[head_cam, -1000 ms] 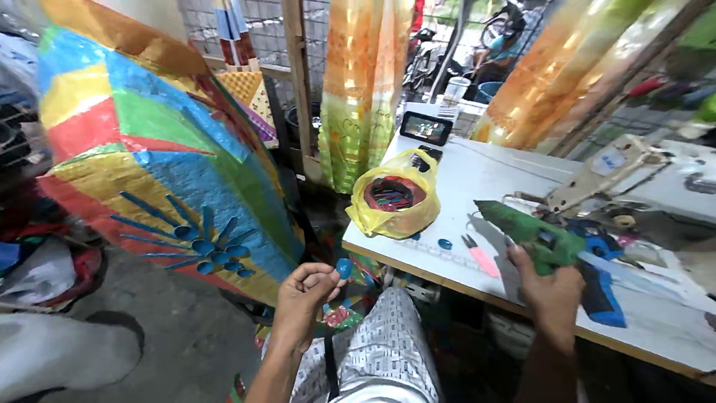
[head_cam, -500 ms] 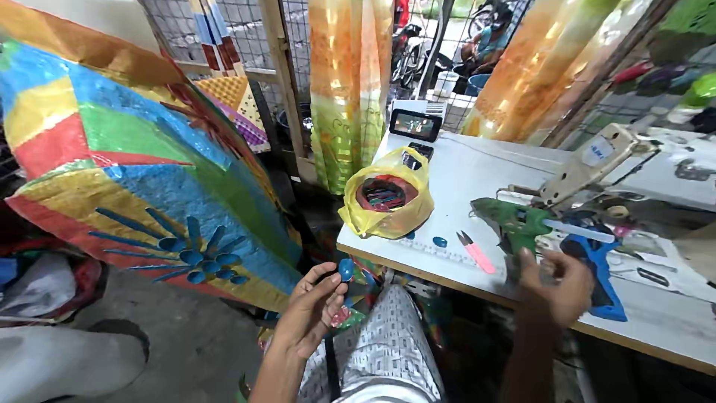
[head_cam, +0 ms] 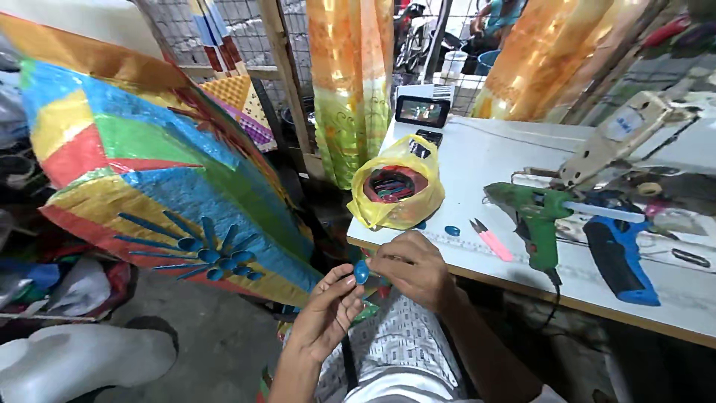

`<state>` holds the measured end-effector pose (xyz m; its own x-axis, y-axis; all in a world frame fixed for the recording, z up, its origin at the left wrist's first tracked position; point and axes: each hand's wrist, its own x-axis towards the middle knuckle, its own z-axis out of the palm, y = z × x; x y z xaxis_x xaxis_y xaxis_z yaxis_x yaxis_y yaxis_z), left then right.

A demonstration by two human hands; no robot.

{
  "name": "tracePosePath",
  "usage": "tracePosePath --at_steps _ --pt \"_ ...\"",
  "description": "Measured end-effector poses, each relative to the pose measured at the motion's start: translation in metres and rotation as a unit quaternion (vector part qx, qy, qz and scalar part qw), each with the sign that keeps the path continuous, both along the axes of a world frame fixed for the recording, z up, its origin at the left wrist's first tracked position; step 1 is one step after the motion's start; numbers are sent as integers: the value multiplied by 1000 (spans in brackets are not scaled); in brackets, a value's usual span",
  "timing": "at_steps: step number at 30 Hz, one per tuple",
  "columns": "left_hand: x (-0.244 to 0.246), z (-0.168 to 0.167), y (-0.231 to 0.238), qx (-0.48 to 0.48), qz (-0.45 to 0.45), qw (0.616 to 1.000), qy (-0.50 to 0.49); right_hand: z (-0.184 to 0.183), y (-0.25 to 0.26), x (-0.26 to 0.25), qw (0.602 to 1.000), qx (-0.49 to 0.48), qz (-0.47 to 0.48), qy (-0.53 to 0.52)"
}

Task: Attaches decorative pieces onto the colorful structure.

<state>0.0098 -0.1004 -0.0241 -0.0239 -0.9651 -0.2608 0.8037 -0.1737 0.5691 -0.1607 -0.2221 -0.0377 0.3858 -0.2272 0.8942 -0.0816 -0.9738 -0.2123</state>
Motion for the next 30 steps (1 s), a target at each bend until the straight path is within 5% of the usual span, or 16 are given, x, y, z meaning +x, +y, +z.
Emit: tracePosePath --at_steps 4,7,12,19,27,30 --pt "2 4 8 -5 50 998 -45 4 1 13 1000 -20 14 14" --pt "-3 6 16 -42 167 958 -227 6 10 24 1000 21 -2 15" --pt "10 -1 29 -148 339 785 -498 13 33 55 988 154 26 3" --pt "61 6 50 -210 459 515 -693 27 61 115 972 215 97 -22" --pt "141 84 78 -175 472 496 -707 44 76 152 925 323 200 -19" --pt "144 90 90 -147 501 502 -689 55 71 158 919 341 196 -19"
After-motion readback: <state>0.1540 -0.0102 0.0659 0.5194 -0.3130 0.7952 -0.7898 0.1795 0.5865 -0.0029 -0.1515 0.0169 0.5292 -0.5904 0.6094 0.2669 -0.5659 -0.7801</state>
